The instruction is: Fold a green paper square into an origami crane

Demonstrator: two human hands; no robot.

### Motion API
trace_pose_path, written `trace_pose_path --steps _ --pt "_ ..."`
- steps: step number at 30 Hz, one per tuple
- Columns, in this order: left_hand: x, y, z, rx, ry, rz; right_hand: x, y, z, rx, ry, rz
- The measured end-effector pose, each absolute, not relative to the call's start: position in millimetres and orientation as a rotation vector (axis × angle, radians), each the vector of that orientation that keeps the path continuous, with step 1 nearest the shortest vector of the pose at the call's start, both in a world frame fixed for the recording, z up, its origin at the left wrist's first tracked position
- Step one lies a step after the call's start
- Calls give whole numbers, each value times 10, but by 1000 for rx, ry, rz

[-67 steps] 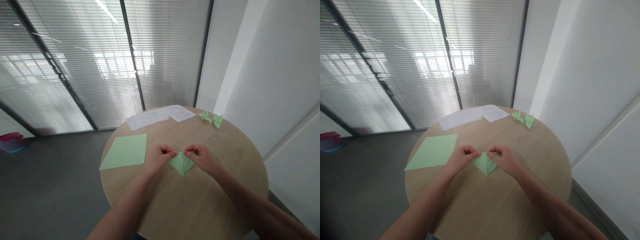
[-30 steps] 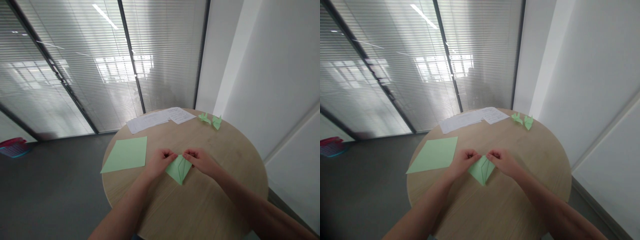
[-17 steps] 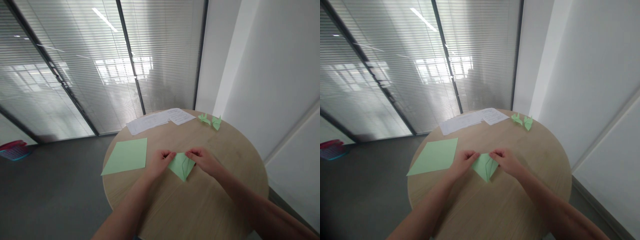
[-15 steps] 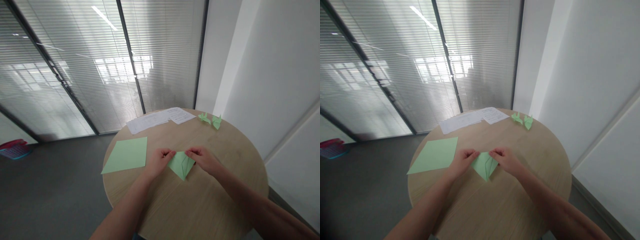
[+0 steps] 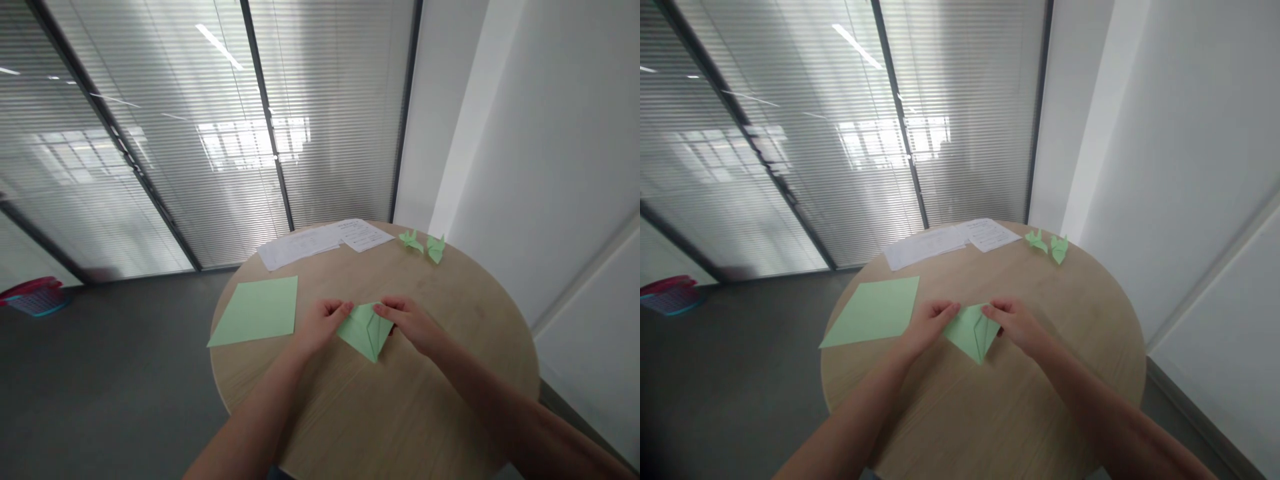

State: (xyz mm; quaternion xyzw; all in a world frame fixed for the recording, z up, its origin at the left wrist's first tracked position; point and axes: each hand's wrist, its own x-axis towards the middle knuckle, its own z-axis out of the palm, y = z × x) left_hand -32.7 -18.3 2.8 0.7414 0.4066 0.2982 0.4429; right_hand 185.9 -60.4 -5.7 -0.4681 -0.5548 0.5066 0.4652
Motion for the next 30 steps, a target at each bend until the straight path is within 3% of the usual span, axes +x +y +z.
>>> trace_pose_path --steps 9,19,30 --pt "-335 -177 29 1892 1005 737 1791 -597 -99 -1186 -1459 1218" --pt "-352 -246 93 1818 811 886 1796 -575 -123 -1209 -1212 1277" --pt "-313 -160 -21 1746 995 923 1757 -583 -170 -1179 -1390 1197"
